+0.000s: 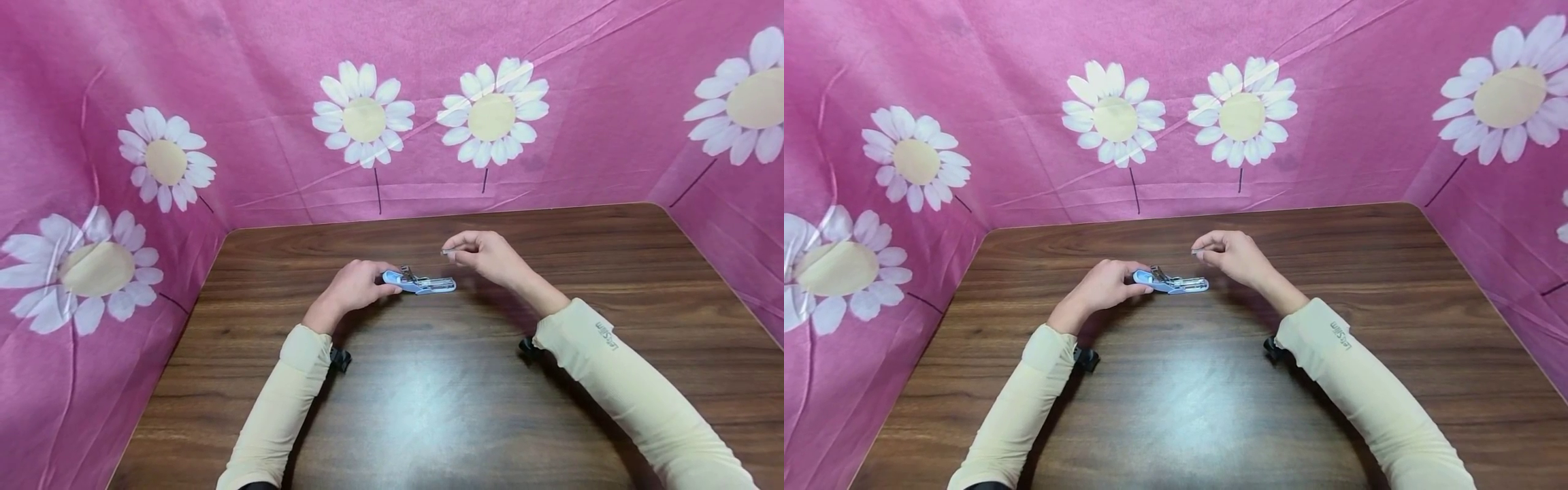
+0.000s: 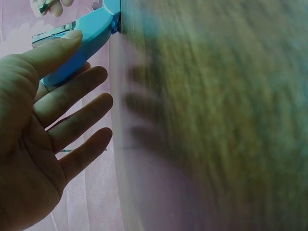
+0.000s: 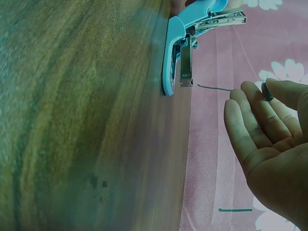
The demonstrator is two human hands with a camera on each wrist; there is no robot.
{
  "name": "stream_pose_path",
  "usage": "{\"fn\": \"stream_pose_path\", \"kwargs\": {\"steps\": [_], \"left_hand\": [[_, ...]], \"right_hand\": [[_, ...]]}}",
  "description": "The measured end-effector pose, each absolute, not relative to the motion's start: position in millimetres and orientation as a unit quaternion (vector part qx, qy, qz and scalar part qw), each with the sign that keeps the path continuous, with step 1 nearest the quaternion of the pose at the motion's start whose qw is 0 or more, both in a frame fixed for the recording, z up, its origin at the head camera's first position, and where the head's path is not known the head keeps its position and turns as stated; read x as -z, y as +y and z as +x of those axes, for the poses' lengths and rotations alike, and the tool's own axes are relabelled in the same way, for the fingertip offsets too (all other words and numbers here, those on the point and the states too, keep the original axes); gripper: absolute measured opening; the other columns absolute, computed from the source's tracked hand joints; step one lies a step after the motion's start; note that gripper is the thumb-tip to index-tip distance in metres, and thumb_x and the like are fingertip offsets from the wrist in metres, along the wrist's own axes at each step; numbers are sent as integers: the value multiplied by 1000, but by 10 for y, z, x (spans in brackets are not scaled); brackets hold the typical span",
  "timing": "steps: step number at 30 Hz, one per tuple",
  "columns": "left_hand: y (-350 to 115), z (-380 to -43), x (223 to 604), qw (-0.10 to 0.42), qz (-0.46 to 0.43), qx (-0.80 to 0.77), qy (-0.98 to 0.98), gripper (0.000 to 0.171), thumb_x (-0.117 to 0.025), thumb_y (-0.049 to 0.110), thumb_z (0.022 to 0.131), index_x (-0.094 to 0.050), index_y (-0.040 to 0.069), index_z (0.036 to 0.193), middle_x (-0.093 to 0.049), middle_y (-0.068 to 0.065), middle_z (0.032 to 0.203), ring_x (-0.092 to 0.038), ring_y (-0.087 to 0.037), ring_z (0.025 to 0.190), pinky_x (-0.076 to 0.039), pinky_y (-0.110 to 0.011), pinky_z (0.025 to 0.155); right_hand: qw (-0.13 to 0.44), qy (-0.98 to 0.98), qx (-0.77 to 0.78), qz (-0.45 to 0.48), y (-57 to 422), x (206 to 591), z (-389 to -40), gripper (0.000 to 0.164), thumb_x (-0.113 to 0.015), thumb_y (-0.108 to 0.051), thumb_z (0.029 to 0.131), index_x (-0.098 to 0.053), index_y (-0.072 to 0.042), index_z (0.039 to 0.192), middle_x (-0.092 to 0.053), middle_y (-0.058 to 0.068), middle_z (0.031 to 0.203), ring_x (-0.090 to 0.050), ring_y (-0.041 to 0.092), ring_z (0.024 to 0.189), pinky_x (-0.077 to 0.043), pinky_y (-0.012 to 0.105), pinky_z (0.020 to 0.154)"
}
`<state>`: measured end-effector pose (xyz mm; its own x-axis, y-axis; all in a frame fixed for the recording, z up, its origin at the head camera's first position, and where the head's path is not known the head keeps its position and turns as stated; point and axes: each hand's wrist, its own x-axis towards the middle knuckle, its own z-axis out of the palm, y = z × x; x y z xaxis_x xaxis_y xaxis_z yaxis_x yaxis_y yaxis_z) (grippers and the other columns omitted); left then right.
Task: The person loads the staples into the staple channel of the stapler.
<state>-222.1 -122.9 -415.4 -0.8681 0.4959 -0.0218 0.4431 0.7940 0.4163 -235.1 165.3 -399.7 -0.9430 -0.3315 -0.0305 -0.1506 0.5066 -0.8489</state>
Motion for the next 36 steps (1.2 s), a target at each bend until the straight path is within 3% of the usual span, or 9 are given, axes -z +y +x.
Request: {"fn": "stream_pose_path", "kwargs": {"steps": [13, 17, 20, 23, 27, 36], "left_hand": [[-1213, -2228, 4126, 74, 246, -199, 946, 39, -74, 43, 92, -72, 24, 125, -64, 12, 66, -56, -8, 65, -47, -29, 69], [-1212, -2222, 4117, 69, 249, -192, 947, 38, -74, 43, 92, -73, 25, 125, -67, 11, 73, -57, -10, 71, -49, -31, 73], [-1211, -2218, 4114, 66, 251, -189, 947, 37, -74, 43, 92, -73, 26, 125, -69, 10, 82, -57, -13, 75, -49, -32, 76], [-1209, -2217, 4118, 65, 252, -188, 947, 37, -74, 43, 92, -73, 26, 125, -71, 9, 87, -57, -13, 76, -49, -32, 76], [-1208, -2217, 4123, 65, 253, -189, 946, 37, -74, 43, 92, -73, 25, 125, -72, 9, 90, -56, -13, 76, -49, -32, 75], [-1213, -2220, 4120, 63, 257, -188, 946, 37, -74, 43, 92, -73, 26, 124, -70, 10, 83, -57, -13, 76, -50, -32, 75]], "right_hand": [[113, 853, 494, -128, 1618, 3944, -2327, 24, -67, -16, 96, -71, -7, 117, -74, 18, 116, -73, 35, 103, -57, 44, 88], [113, 857, 484, -138, 1625, 3937, -2324, 30, -67, -18, 98, -69, -6, 126, -73, 17, 118, -73, 33, 106, -58, 43, 86], [99, 872, 456, -146, 1632, 3930, -2320, 31, -66, -22, 99, -71, -9, 127, -75, 12, 115, -74, 26, 104, -56, 34, 80], [83, 886, 430, -151, 1630, 3922, -2313, 29, -66, -25, 99, -73, -12, 124, -77, 7, 113, -71, 18, 92, -50, 27, 71], [78, 888, 427, -152, 1624, 3931, -2311, 26, -66, -22, 98, -75, -12, 121, -77, 8, 113, -60, 14, 81, -43, 26, 61], [73, 886, 431, -155, 1609, 3963, -2312, 22, -67, -19, 96, -76, -15, 116, -77, 12, 111, -64, 11, 88, -47, 23, 70]]}}
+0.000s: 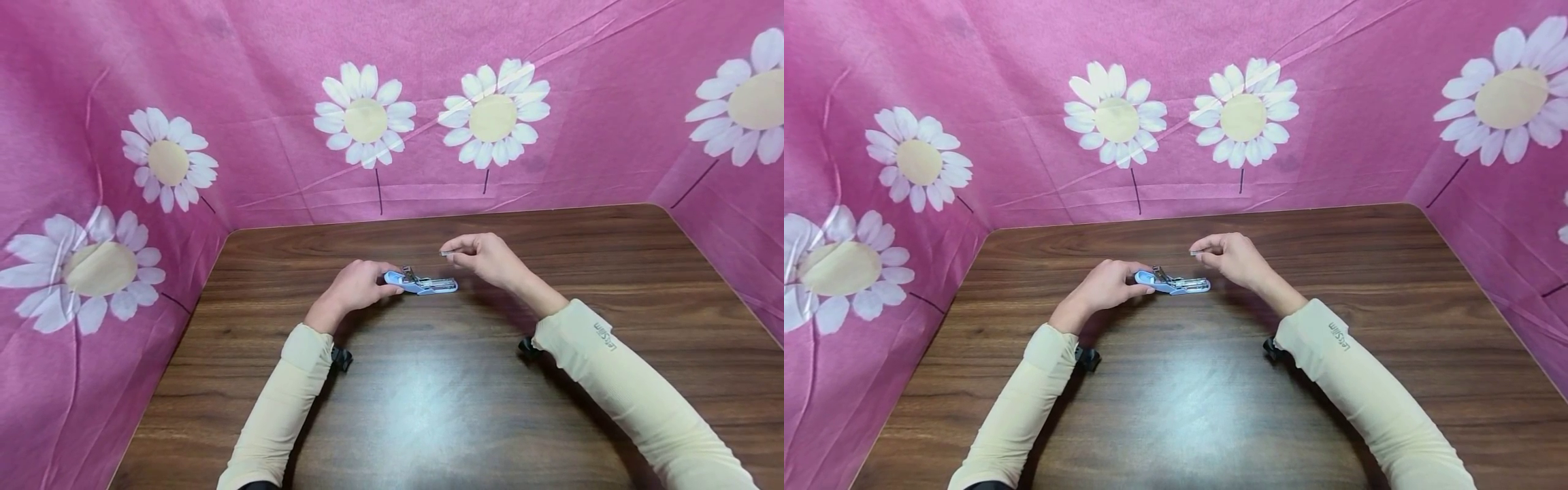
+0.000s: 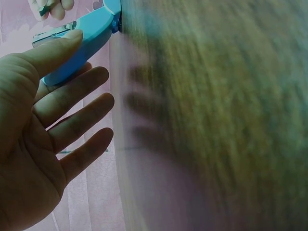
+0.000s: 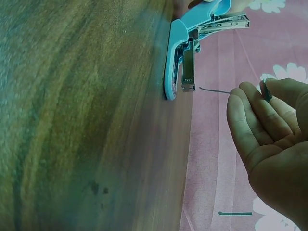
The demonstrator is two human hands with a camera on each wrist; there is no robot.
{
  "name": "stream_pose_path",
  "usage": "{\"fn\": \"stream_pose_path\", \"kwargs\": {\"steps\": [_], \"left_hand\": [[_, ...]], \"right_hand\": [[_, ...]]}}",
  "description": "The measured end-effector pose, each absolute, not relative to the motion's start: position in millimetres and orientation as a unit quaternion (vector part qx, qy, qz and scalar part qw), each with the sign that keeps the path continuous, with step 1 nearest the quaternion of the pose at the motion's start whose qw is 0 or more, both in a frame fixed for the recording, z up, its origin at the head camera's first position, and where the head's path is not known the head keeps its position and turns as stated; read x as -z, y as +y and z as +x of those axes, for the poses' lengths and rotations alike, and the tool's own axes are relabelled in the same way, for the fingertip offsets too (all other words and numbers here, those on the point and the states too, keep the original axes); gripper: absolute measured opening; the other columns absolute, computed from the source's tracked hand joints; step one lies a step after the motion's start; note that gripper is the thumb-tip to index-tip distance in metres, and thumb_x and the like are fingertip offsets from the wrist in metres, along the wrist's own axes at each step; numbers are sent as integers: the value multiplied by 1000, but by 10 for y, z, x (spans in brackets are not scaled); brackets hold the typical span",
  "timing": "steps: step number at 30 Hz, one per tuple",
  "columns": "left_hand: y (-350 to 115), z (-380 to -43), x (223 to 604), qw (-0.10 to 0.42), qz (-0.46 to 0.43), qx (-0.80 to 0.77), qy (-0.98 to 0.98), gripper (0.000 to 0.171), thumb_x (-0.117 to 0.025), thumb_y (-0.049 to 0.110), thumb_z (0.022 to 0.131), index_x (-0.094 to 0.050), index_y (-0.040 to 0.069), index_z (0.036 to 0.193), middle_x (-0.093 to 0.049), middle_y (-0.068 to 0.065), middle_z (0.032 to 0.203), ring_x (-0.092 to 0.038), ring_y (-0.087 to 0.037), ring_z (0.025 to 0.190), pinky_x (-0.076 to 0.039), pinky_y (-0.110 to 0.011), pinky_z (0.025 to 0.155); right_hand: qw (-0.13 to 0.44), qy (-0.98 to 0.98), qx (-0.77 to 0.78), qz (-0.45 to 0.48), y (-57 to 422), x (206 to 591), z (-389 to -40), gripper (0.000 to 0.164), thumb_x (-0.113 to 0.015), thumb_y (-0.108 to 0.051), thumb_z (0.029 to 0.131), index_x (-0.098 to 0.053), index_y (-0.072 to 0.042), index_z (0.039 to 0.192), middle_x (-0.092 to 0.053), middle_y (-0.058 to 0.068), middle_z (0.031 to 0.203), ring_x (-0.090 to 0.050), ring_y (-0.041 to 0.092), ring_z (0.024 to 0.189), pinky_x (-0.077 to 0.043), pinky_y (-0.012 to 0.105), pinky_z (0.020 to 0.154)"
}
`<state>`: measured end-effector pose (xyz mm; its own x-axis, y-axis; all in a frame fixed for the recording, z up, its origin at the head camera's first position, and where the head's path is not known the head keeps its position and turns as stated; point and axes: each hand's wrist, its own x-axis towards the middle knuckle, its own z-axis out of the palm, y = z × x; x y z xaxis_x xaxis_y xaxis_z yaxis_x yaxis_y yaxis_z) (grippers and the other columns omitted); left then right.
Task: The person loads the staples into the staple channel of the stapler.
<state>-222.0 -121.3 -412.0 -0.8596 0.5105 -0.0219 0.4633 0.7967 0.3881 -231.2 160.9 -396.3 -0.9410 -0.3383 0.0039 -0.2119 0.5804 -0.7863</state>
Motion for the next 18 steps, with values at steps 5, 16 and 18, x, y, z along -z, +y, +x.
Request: {"fn": "stream_pose_path", "kwargs": {"steps": [5, 16, 18], "left_hand": [[-1214, -2218, 4118, 62, 258, -188, 946, 37, -74, 43, 92, -73, 25, 124, -70, 9, 84, -57, -13, 76, -50, -33, 75], [-1218, -2234, 4128, 68, 254, -188, 946, 38, -73, 44, 92, -73, 24, 125, -65, 11, 71, -56, -11, 69, -48, -30, 71], [-1218, -2234, 4125, 69, 254, -188, 946, 39, -74, 44, 92, -73, 24, 126, -64, 12, 69, -55, -10, 68, -47, -30, 70]], "right_hand": [[73, 885, 433, -152, 1607, 3977, -2318, 21, -67, -19, 95, -76, -15, 114, -77, 12, 110, -64, 11, 86, -46, 23, 68], [110, 854, 489, -142, 1607, 4010, -2329, 22, -64, -12, 98, -72, -3, 117, -74, 22, 110, -75, 34, 95, -60, 36, 83], [116, 847, 499, -139, 1602, 4015, -2329, 23, -63, -11, 99, -71, 0, 118, -74, 24, 111, -75, 36, 96, -59, 38, 85]]}}
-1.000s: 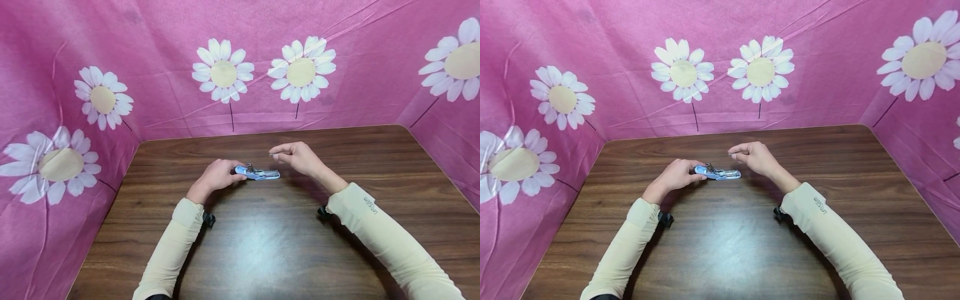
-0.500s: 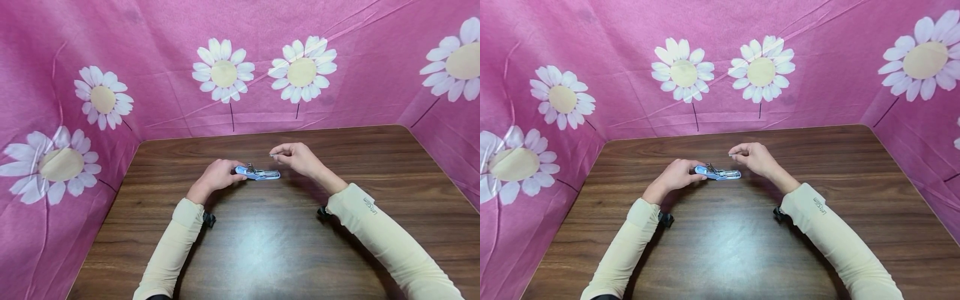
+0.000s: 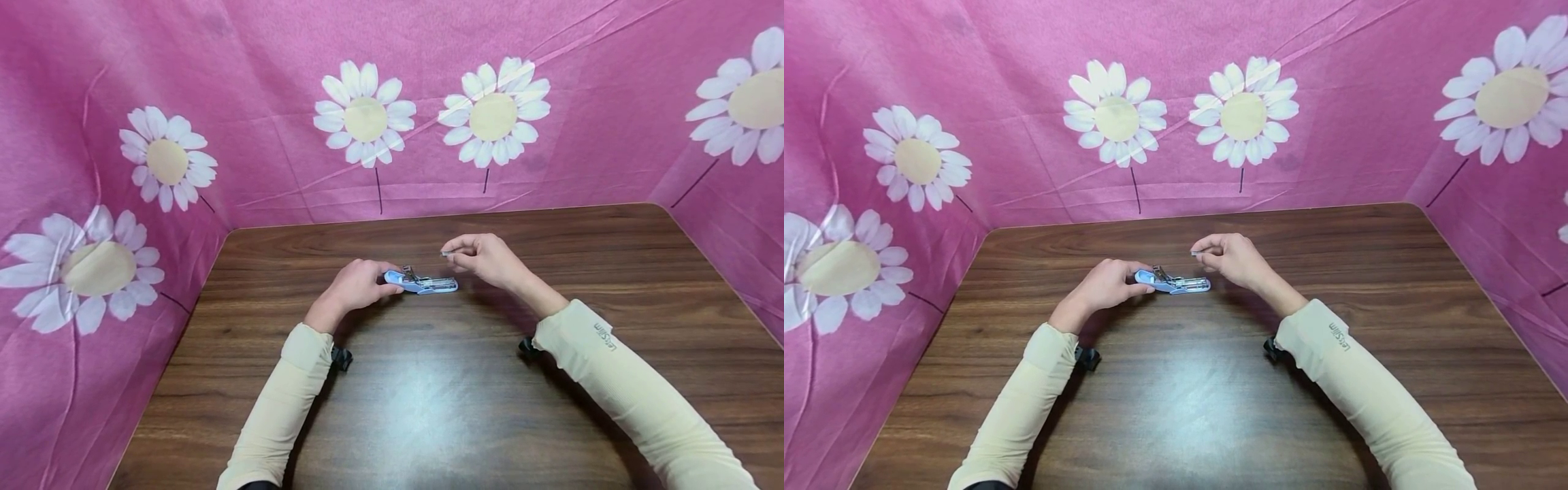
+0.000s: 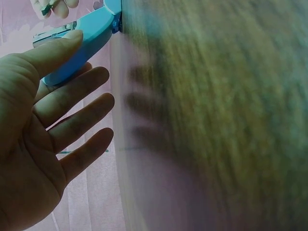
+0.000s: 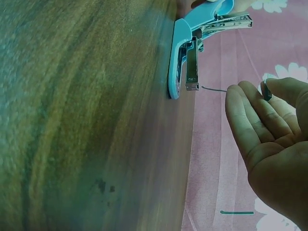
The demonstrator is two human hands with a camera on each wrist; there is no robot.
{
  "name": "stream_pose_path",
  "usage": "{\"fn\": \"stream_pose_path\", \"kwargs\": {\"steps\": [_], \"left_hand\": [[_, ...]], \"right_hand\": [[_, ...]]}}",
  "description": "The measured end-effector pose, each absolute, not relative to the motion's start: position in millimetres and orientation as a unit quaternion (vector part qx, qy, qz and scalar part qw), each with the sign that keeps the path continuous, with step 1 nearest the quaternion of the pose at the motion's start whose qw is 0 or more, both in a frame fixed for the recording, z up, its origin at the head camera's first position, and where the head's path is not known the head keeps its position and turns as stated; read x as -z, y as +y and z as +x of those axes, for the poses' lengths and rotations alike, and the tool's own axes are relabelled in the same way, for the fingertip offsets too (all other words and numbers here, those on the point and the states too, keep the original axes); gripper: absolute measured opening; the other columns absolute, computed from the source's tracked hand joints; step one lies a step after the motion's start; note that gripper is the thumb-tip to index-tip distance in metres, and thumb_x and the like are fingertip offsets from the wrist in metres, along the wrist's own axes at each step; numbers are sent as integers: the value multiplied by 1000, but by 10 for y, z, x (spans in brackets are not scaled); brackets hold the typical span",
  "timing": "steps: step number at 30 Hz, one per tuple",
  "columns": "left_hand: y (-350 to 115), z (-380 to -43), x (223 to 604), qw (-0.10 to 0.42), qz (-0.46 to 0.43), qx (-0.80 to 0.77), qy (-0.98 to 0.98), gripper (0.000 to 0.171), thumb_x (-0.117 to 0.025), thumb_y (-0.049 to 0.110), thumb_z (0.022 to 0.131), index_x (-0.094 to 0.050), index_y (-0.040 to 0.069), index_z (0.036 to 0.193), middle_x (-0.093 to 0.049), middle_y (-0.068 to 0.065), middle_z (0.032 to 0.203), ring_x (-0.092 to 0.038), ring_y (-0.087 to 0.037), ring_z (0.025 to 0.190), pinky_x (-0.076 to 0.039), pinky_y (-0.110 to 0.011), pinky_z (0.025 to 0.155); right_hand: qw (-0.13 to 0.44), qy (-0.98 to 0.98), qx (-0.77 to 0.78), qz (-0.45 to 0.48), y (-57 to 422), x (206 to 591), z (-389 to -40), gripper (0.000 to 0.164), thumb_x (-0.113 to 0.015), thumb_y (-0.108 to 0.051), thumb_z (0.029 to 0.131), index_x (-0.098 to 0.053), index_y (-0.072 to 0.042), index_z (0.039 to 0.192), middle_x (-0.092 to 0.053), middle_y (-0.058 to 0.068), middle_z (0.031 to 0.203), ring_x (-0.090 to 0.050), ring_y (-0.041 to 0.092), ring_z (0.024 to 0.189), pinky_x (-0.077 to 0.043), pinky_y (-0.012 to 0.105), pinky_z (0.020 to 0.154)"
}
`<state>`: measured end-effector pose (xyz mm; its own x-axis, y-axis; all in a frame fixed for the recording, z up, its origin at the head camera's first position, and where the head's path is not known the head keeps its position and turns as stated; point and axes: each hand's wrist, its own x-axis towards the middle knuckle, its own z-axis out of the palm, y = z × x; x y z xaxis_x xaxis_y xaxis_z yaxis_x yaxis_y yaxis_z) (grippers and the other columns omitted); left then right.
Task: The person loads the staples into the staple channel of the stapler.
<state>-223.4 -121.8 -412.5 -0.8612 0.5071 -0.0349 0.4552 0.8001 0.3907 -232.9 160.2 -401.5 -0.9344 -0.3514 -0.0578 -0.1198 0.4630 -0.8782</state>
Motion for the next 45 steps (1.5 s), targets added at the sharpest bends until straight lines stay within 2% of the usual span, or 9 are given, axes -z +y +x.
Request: {"fn": "stream_pose_path", "kwargs": {"steps": [6, 14, 21, 30, 35, 45], "left_hand": [[-1222, -2237, 4121, 76, 250, -192, 946, 39, -73, 44, 93, -72, 25, 127, -62, 13, 63, -54, -9, 62, -45, -29, 64], [-1228, -2236, 4120, 75, 250, -192, 946, 39, -73, 44, 93, -72, 25, 127, -62, 14, 62, -55, -9, 63, -45, -29, 65], [-1230, -2237, 4122, 77, 247, -198, 945, 39, -73, 43, 92, -72, 25, 126, -62, 13, 63, -55, -9, 63, -45, -28, 64], [-1226, -2248, 4123, 77, 249, -192, 946, 38, -73, 43, 93, -72, 25, 126, -62, 13, 62, -55, -8, 61, -45, -29, 63], [-1222, -2246, 4125, 67, 261, -185, 945, 36, -74, 42, 91, -73, 26, 124, -63, 13, 67, -56, -10, 66, -48, -31, 69], [-1220, -2238, 4126, 60, 266, -183, 945, 36, -75, 41, 91, -74, 26, 124, -66, 12, 72, -57, -12, 69, -50, -34, 72]], "right_hand": [[115, 839, 514, -134, 1591, 4025, -2326, 21, -57, -7, 102, -69, 3, 116, -73, 26, 111, -73, 37, 103, -59, 41, 87], [109, 841, 511, -139, 1600, 4037, -2324, 19, -63, -9, 100, -70, 1, 114, -73, 25, 110, -74, 32, 101, -59, 41, 87], [105, 857, 484, -140, 1591, 4036, -2317, 19, -65, -14, 98, -73, -4, 112, -75, 20, 109, -76, 31, 94, -59, 30, 82], [104, 865, 467, -149, 1584, 4078, -2319, 19, -65, -14, 99, -71, -3, 113, -76, 20, 108, -76, 31, 92, -58, 27, 78], [104, 873, 453, -150, 1584, 4119, -2325, 18, -67, -14, 98, -71, -5, 113, -76, 18, 109, -76, 29, 94, -55, 20, 77], [75, 894, 411, -158, 1559, 4128, -2289, 14, -69, -20, 96, -75, -14, 108, -78, 5, 102, -71, 16, 93, -49, 34, 86]]}}
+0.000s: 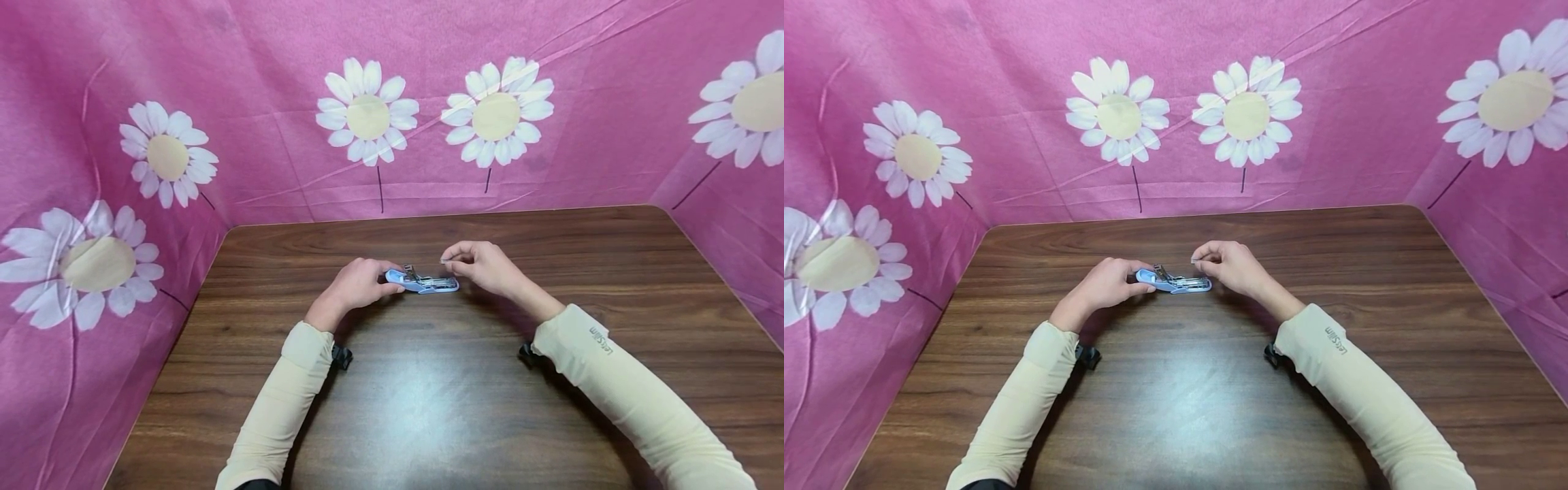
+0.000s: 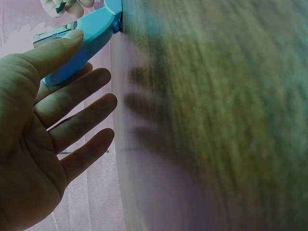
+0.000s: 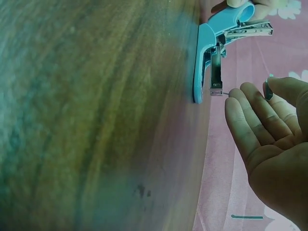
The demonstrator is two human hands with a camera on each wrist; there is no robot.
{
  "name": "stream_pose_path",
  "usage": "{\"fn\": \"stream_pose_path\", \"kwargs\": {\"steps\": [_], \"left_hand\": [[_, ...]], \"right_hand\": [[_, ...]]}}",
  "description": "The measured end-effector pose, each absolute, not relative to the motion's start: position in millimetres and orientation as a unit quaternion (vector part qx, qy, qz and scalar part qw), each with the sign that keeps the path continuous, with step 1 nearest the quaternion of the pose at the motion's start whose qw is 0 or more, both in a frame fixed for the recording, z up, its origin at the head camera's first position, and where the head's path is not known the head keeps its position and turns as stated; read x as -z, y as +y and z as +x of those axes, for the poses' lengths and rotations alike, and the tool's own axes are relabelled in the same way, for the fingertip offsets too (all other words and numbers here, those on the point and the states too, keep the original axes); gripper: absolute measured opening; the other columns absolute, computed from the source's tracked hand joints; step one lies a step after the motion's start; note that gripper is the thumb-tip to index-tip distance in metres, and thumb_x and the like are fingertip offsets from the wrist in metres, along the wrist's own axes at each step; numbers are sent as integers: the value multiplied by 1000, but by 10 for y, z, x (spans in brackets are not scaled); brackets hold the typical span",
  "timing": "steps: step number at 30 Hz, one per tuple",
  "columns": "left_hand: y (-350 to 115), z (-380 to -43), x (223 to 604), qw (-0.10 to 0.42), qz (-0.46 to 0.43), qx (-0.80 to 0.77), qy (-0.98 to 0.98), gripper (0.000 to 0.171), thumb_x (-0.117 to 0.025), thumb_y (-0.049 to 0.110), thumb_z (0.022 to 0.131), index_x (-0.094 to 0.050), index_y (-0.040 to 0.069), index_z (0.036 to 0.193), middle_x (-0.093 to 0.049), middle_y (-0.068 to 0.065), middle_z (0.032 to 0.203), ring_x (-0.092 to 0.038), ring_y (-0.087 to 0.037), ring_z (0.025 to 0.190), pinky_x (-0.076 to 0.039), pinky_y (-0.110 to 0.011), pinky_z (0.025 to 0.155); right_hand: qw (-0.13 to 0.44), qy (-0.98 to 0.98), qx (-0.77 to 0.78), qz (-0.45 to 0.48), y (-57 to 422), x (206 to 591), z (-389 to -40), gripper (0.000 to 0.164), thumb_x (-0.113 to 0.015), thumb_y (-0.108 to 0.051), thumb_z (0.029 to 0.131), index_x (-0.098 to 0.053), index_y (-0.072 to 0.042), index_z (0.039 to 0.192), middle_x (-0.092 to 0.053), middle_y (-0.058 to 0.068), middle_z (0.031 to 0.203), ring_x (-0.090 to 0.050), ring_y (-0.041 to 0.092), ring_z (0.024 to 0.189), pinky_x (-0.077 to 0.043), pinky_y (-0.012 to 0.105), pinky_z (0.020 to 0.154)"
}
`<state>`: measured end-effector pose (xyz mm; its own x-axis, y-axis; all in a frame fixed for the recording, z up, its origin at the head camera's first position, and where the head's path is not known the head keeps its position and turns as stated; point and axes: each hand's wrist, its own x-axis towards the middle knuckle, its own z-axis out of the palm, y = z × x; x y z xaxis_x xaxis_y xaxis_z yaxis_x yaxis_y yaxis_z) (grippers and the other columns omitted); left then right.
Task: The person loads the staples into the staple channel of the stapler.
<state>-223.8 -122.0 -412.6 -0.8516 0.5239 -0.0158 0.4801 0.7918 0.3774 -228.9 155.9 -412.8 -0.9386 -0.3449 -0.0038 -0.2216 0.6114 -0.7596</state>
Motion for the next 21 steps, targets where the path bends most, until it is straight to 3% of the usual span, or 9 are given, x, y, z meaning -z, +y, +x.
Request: {"fn": "stream_pose_path", "kwargs": {"steps": [13, 21], "left_hand": [[-1217, -2246, 4128, 64, 257, -183, 947, 38, -74, 42, 92, -73, 25, 126, -66, 11, 75, -57, -13, 72, -50, -34, 73], [-1218, -2249, 4135, 65, 255, -186, 947, 39, -73, 42, 93, -71, 25, 127, -63, 11, 70, -56, -12, 70, -49, -32, 72]], "right_hand": [[75, 892, 413, -166, 1541, 4186, -2292, 12, -70, -22, 96, -74, -16, 106, -79, 4, 103, -70, 11, 94, -49, 29, 83], [88, 892, 411, -166, 1529, 4243, -2297, 11, -69, -24, 97, -74, -17, 104, -79, 2, 102, -67, 13, 79, -49, 26, 75]]}}
